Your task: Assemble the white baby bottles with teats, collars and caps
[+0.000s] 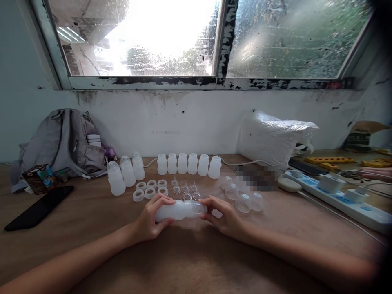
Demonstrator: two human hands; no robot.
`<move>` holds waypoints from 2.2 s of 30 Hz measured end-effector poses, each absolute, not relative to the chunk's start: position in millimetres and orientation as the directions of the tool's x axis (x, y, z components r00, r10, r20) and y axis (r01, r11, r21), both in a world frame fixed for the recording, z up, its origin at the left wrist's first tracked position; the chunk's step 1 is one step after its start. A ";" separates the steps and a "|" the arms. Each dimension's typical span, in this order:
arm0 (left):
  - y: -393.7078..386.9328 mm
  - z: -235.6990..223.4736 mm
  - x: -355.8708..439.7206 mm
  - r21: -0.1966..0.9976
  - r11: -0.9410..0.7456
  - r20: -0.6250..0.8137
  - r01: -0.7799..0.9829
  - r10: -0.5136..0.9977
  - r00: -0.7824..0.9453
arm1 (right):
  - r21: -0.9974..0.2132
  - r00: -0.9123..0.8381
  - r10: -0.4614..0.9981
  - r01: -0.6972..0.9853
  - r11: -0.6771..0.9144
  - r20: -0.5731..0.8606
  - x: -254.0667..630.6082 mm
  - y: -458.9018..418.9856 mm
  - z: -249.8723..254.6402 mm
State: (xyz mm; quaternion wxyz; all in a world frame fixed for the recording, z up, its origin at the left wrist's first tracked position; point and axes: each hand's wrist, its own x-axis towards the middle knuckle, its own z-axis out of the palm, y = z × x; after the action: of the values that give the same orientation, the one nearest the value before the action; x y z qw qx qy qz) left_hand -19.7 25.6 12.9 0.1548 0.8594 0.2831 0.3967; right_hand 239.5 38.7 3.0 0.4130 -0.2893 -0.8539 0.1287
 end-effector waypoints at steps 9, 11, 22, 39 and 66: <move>23.6 2.8 -18.8 0.412 -0.848 0.682 0.333 0.530 0.504 | -0.352 -0.609 0.505 0.362 0.863 0.612 237.8 35.9 19.8; 23.8 2.6 -17.8 0.409 -0.856 0.701 0.316 0.517 0.491 | -0.346 -0.601 0.498 0.359 0.867 0.625 237.1 34.3 21.8; 22.7 2.8 -19.7 0.415 -0.825 0.726 0.384 0.555 0.407 | -0.481 -0.525 0.592 0.347 0.805 0.612 226.0 39.1 17.0; 73.5 15.9 -69.6 0.346 -0.454 0.564 0.821 0.800 0.205 | -0.445 -0.470 0.581 0.375 0.813 0.664 126.7 147.3 121.6; 78.2 -1.0 -43.7 -0.120 -0.618 0.506 0.777 0.635 0.584 | -0.306 -0.618 0.609 0.532 0.790 0.498 58.1 225.0 94.8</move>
State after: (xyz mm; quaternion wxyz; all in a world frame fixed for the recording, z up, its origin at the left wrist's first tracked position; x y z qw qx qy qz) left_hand -43.7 78.2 -1.0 -0.1668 0.8741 0.4037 0.2126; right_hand 58.1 225.0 94.8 0.3001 -0.3178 -0.8971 0.0640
